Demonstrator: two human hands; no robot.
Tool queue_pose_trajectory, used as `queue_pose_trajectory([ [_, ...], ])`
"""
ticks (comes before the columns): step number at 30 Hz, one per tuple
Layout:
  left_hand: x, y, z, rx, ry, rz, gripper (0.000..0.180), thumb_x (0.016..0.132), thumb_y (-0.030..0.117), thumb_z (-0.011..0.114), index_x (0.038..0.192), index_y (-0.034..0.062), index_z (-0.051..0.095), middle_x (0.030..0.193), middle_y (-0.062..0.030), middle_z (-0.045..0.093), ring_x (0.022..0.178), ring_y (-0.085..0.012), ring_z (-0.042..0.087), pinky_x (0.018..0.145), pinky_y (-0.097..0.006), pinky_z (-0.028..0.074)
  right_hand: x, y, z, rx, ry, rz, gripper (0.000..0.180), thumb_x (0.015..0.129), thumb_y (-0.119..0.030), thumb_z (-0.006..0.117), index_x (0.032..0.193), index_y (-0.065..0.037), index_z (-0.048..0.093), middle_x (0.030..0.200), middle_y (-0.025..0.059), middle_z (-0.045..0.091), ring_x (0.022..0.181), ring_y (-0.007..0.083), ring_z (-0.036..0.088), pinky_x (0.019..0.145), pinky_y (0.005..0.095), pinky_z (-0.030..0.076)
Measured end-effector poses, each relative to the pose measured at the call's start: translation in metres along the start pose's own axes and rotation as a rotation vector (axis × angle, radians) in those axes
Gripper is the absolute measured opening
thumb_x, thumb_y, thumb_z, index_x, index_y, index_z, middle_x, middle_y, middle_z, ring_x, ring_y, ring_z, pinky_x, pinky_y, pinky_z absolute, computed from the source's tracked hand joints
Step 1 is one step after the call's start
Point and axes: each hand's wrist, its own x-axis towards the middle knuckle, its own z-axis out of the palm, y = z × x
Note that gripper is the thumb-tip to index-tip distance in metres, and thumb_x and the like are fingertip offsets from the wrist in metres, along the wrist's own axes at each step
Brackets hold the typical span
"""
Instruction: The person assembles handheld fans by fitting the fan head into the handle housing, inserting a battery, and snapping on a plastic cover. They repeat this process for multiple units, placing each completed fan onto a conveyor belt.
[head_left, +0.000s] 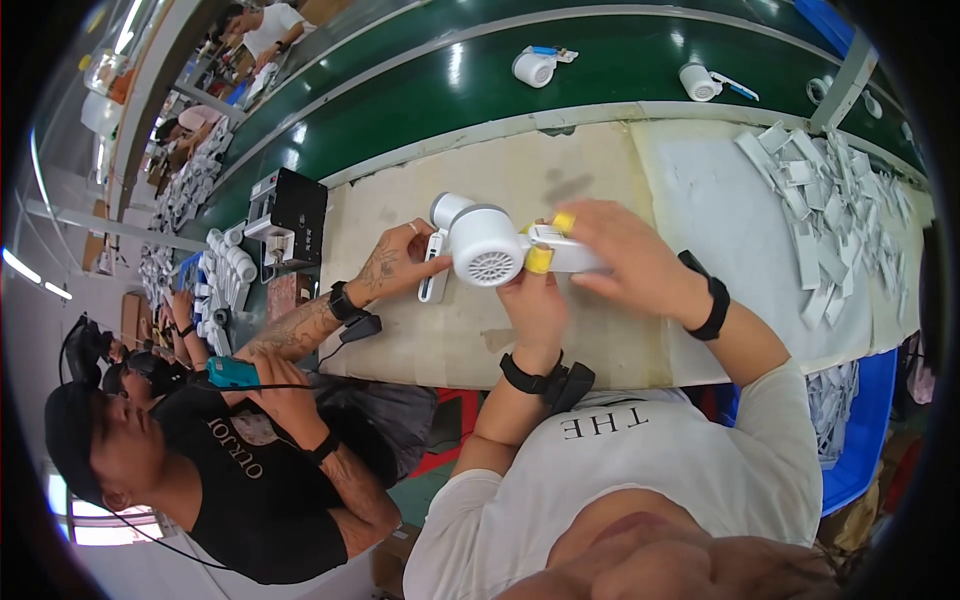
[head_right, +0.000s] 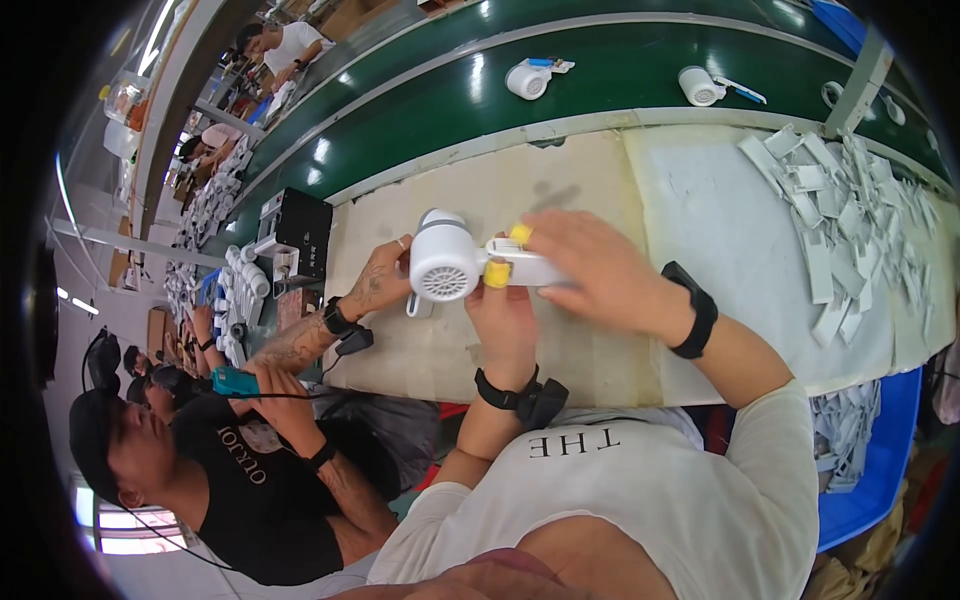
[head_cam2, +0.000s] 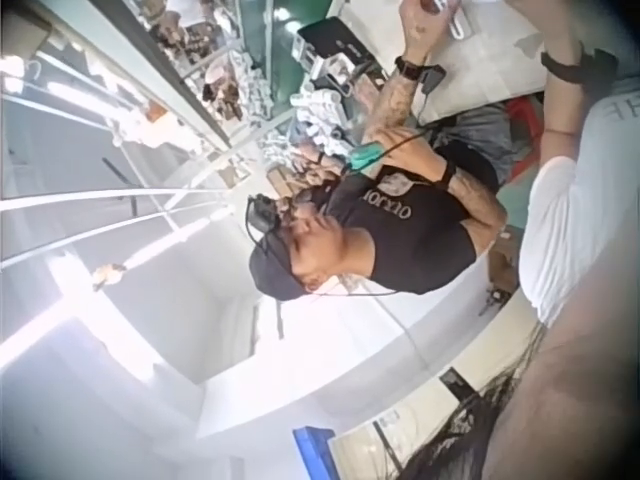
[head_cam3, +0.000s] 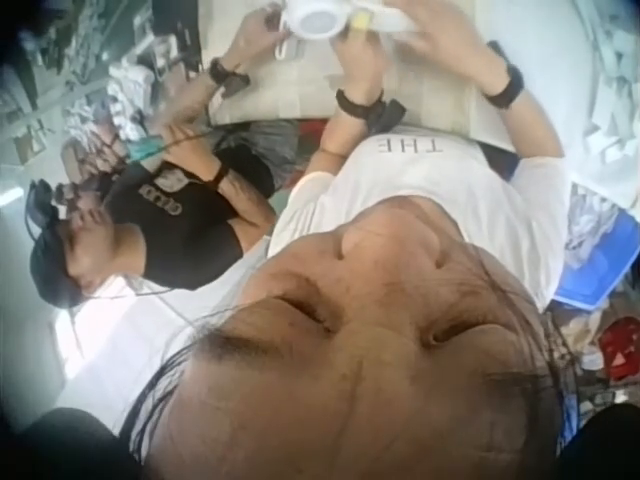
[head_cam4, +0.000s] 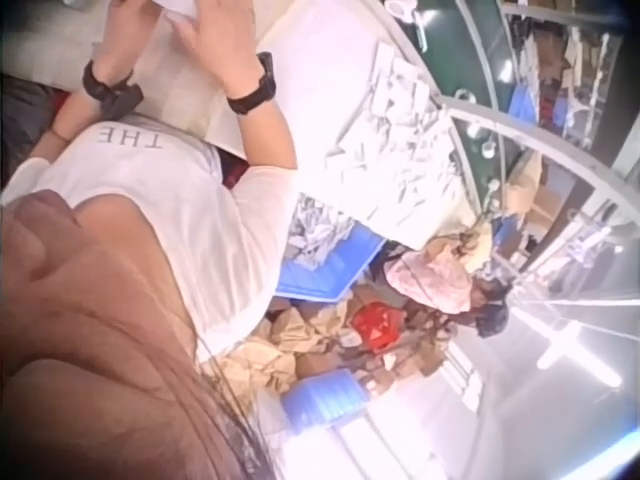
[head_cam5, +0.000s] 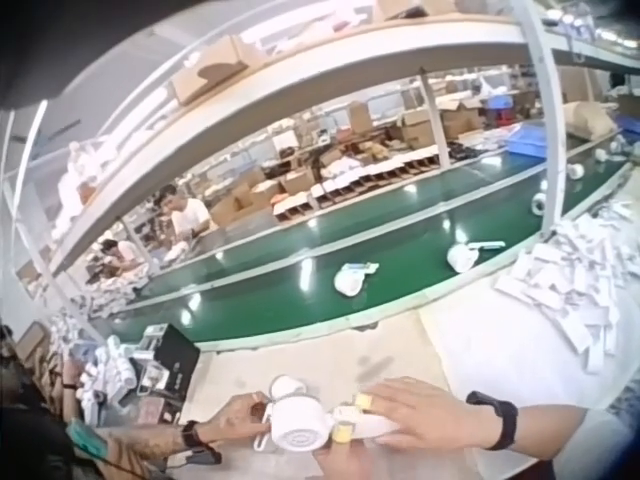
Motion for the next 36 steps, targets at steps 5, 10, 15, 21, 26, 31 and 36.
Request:
queue_pose_trajectory([
  [5,0.006,0.016,0.002,-0.117,-0.083,-0.047,0.031,0.086,0.014,0.057,0.113,-0.0002,0.050,0.108,-0.0151,0.057,0.101,-0.0295,0.056,0.093,-0.043,0.043,-0.024,0.012,-0.004,0.775,-0.236,0.668,0.034,0.082,-0.021,0.062,0.107,0.000,0.052,0.090,0.0059,0.054,0.080,0.0129,0.049,0.073,0.0253,0.042],
  [10,0.007,0.021,0.014,-0.184,-0.107,-0.117,0.035,0.085,0.009,0.059,0.116,-0.0020,0.047,0.110,-0.0189,0.056,0.101,-0.0290,0.056,0.092,-0.041,0.045,-0.016,-0.005,-0.009,0.733,-0.075,0.610,0.032,0.081,-0.030,0.064,0.087,0.000,0.055,0.069,0.0039,0.053,0.061,0.0133,0.050,0.058,0.0259,0.041],
  [15,0.017,0.038,0.024,-0.326,-0.223,-0.072,0.034,0.083,0.007,0.059,0.114,-0.0016,0.047,0.108,-0.0143,0.056,0.097,-0.0297,0.059,0.089,-0.047,0.048,-0.001,-0.002,-0.023,0.295,-0.017,0.200,0.032,0.078,-0.034,0.066,0.076,-0.003,0.056,0.065,0.0092,0.053,0.059,0.0221,0.053,0.055,0.0292,0.043],
  [21,0.064,0.033,-0.016,0.122,-0.241,-0.148,0.032,0.082,0.004,0.058,0.112,-0.0011,0.049,0.093,-0.0092,0.060,0.090,-0.0238,0.061,0.082,-0.041,0.050,0.007,0.051,0.027,0.378,-0.348,0.206,0.029,0.074,-0.034,0.067,0.077,-0.006,0.059,0.067,0.0107,0.056,0.062,0.0252,0.056,0.059,0.0324,0.045],
  [26,0.097,0.055,-0.095,1.636,0.201,0.249,0.028,0.075,0.012,0.061,0.101,0.0035,0.055,0.080,-0.0161,0.061,0.074,-0.0313,0.061,0.063,-0.037,0.047,0.083,0.146,0.068,0.148,-0.128,0.341,0.030,0.075,-0.013,0.063,0.103,-0.005,0.057,0.104,0.0147,0.059,0.097,0.0303,0.055,0.083,0.0355,0.044],
  [31,0.101,0.051,-0.120,1.843,0.364,-0.084,0.033,0.074,0.011,0.062,0.104,0.0047,0.052,0.093,-0.0166,0.061,0.093,-0.0328,0.055,0.082,-0.045,0.040,0.166,0.226,0.103,-0.567,0.045,0.003,0.057,0.071,0.008,0.052,0.124,-0.012,0.045,0.131,0.0107,0.040,0.117,0.0297,0.043,0.097,0.0413,0.037],
  [36,0.097,0.041,-0.111,2.047,0.470,0.216,0.050,0.068,0.008,0.065,0.114,0.0017,0.049,0.120,-0.0201,0.050,0.122,-0.0339,0.038,0.102,-0.049,0.023,0.193,0.245,0.104,-0.422,-0.400,0.138,0.055,0.070,0.004,0.056,0.122,-0.012,0.046,0.127,0.0126,0.041,0.104,0.0316,0.054,0.087,0.0428,0.045],
])
